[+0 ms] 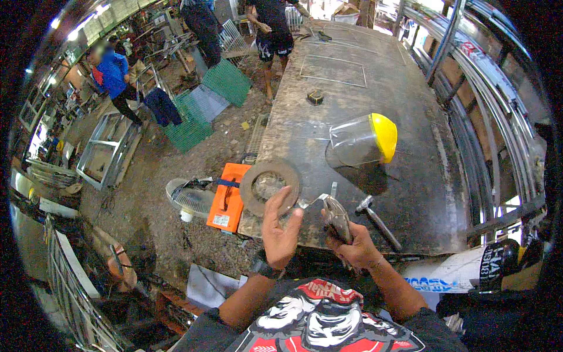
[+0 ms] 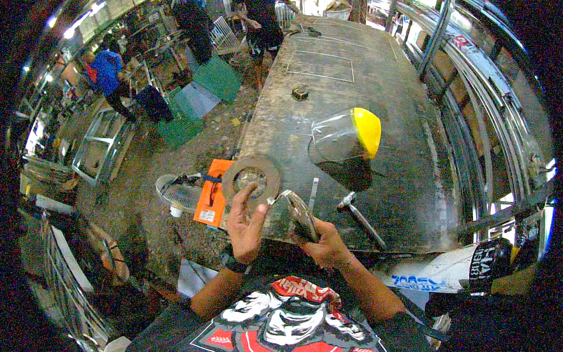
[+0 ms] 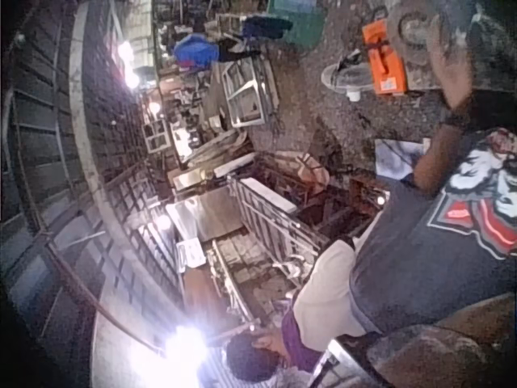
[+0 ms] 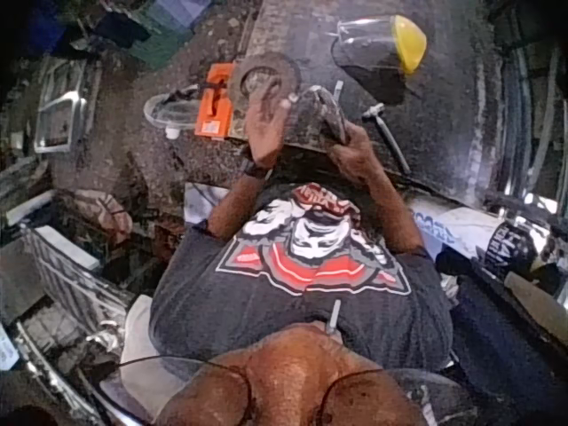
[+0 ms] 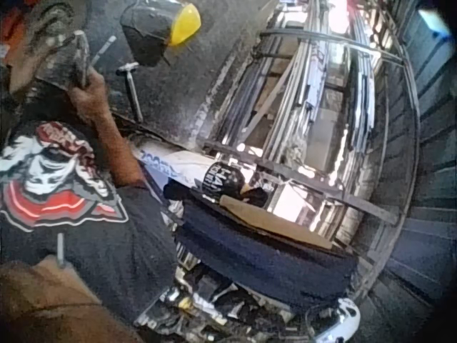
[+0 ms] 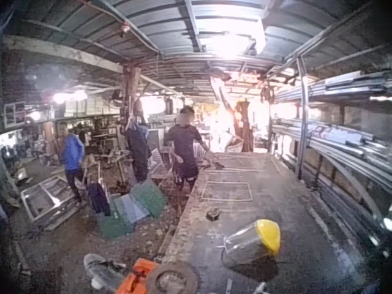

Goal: The person uses pliers to hold a small metal piece and a hammer to repeatedly strike and shape it on a metal workbench. The person adjusts the grip and position of the metal piece between strikes.

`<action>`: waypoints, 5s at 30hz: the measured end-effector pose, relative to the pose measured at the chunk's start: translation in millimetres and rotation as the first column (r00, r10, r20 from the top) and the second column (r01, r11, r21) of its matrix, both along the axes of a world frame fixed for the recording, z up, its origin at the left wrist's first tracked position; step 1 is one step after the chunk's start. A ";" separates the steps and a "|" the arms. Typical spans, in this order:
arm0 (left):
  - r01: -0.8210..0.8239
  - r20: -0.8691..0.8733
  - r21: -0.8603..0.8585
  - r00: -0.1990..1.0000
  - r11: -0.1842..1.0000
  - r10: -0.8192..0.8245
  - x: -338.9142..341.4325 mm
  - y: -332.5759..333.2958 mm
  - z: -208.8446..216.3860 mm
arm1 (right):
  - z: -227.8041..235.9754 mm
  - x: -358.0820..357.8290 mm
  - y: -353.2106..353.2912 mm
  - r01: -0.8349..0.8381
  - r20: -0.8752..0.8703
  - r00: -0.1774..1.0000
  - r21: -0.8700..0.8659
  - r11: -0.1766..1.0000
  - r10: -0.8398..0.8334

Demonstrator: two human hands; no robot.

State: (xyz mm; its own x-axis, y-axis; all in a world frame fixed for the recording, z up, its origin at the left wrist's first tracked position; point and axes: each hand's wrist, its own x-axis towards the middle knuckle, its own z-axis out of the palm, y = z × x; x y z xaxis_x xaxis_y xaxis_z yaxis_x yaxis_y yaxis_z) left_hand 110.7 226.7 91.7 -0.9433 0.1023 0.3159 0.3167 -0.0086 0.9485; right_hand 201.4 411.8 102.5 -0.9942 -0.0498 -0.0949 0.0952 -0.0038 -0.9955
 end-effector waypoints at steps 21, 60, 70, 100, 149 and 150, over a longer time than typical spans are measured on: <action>0.251 0.319 0.089 0.910 0.964 -0.266 52.2 67.7 -56.2 | -44.3 -26.0 -20.6 0.478 -0.269 0.870 0.249 0.842 -0.414; 0.426 0.567 0.070 0.727 0.902 -0.388 33.5 78.2 -3.1 | 136.2 -33.1 219.2 0.042 -0.312 0.904 0.744 0.667 0.292; 0.443 0.550 0.097 0.722 0.891 -0.419 33.9 75.5 -5.4 | 145.5 -38.8 215.2 -0.148 -0.144 0.913 0.757 0.637 0.382; 0.419 0.635 0.115 0.666 0.901 -0.391 32.6 79.3 -11.8 | 146.8 -58.9 224.9 0.148 -0.332 0.937 0.661 0.736 0.110; 0.415 0.496 0.072 0.774 0.907 -0.393 23.9 78.1 -10.7 | 152.9 -61.5 201.0 0.278 -0.346 0.938 0.717 0.639 -0.020; 0.407 0.512 0.075 0.768 0.910 -0.385 24.0 79.1 -10.0 | 153.0 -61.4 200.5 0.295 -0.359 0.933 0.728 0.619 -0.022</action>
State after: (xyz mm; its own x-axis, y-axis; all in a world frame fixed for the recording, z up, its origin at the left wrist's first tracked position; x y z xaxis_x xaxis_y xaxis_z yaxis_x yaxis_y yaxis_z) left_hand 134.7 305.8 81.8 -0.8390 0.5040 -0.2051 -0.2299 0.0133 0.9731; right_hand 140.1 612.3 255.5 -0.9619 0.0659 0.2654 -0.1174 0.7771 -0.6184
